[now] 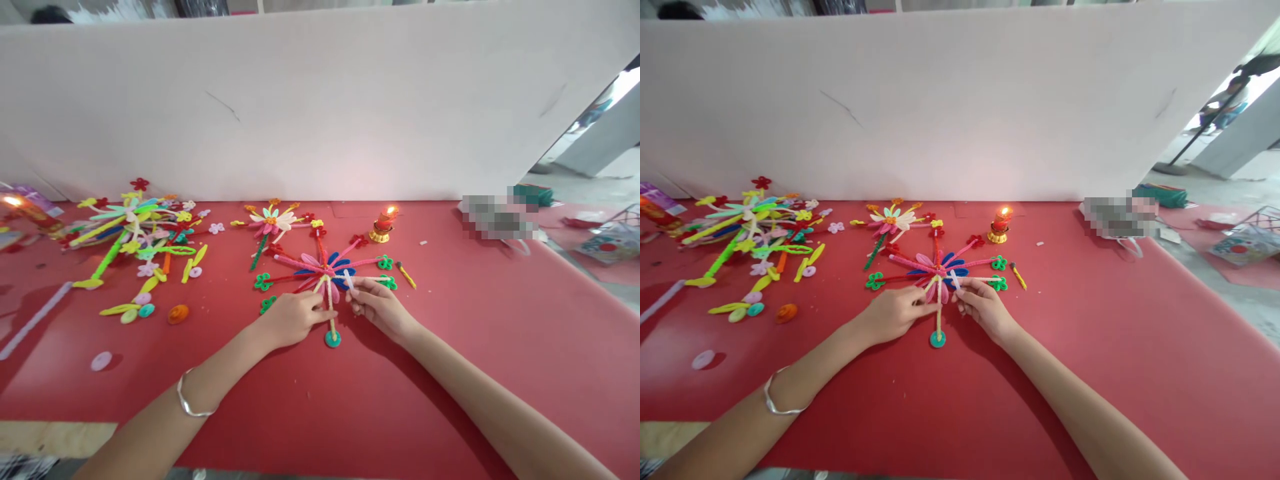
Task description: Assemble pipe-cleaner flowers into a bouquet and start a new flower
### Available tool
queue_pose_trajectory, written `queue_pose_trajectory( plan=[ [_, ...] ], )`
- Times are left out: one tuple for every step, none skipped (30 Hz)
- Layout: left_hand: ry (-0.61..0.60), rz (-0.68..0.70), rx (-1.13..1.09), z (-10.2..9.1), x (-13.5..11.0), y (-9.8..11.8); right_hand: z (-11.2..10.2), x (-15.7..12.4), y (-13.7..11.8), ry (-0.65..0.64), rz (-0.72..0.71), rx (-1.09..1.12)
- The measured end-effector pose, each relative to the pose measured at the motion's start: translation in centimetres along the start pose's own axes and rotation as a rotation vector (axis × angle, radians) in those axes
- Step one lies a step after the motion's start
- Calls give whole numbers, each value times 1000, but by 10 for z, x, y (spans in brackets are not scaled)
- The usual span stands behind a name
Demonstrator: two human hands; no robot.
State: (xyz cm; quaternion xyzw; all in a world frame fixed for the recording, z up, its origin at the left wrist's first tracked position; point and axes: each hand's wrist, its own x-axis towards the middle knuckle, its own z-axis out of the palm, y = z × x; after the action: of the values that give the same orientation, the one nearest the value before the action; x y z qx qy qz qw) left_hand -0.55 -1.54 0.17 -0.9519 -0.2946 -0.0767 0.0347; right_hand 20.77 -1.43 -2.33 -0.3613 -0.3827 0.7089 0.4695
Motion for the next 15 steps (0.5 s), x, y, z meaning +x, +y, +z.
queue_pose_trajectory(
  plan=[
    [33, -37, 3, -3, -1, -4, 0, 0, 0, 26, -10, -5],
    [57, -91, 4, -8, -2, -9, 0, -1, 0, 60, -27, -9],
    [75, -173, 4, -14, -4, -15, 0, -1, 0, 98, -48, -15],
    [88, -265, 20, -21, -6, -22, -1, -1, 0, 132, -71, -21],
    [96, -358, 55, -28, -9, -29, -2, -1, 0, 158, -91, -23],
    [91, -462, 103, -34, -13, -37, -3, -1, 0, 177, -107, -24],
    [66, -576, 144, -41, -18, -46, -4, -1, 1, 189, -116, -22],
    [43, -690, 188, -46, -24, -54, -5, 0, 1, 194, -120, -19],
    [-2, -783, 227, -50, -31, -62, -6, 0, 2, 195, -120, -17],
    [-42, -881, 262, -52, -38, -71, -6, 1, 2, 195, -119, -17],
    [-71, -1003, 288, -54, -46, -80, -6, 1, 3, 194, -118, -22],
    [-107, -1145, 284, -54, -54, -88, -6, 1, 3, 192, -118, -33],
    [-135, -1306, 258, -54, -63, -97, -6, 1, 3, 188, -118, -45],
    [-161, -1461, 205, -54, -73, -106, -5, 1, 3, 186, -119, -58],
    [-148, -1562, 160, -53, -82, -115, -4, 0, 3, 185, -119, -70]
  ],
)
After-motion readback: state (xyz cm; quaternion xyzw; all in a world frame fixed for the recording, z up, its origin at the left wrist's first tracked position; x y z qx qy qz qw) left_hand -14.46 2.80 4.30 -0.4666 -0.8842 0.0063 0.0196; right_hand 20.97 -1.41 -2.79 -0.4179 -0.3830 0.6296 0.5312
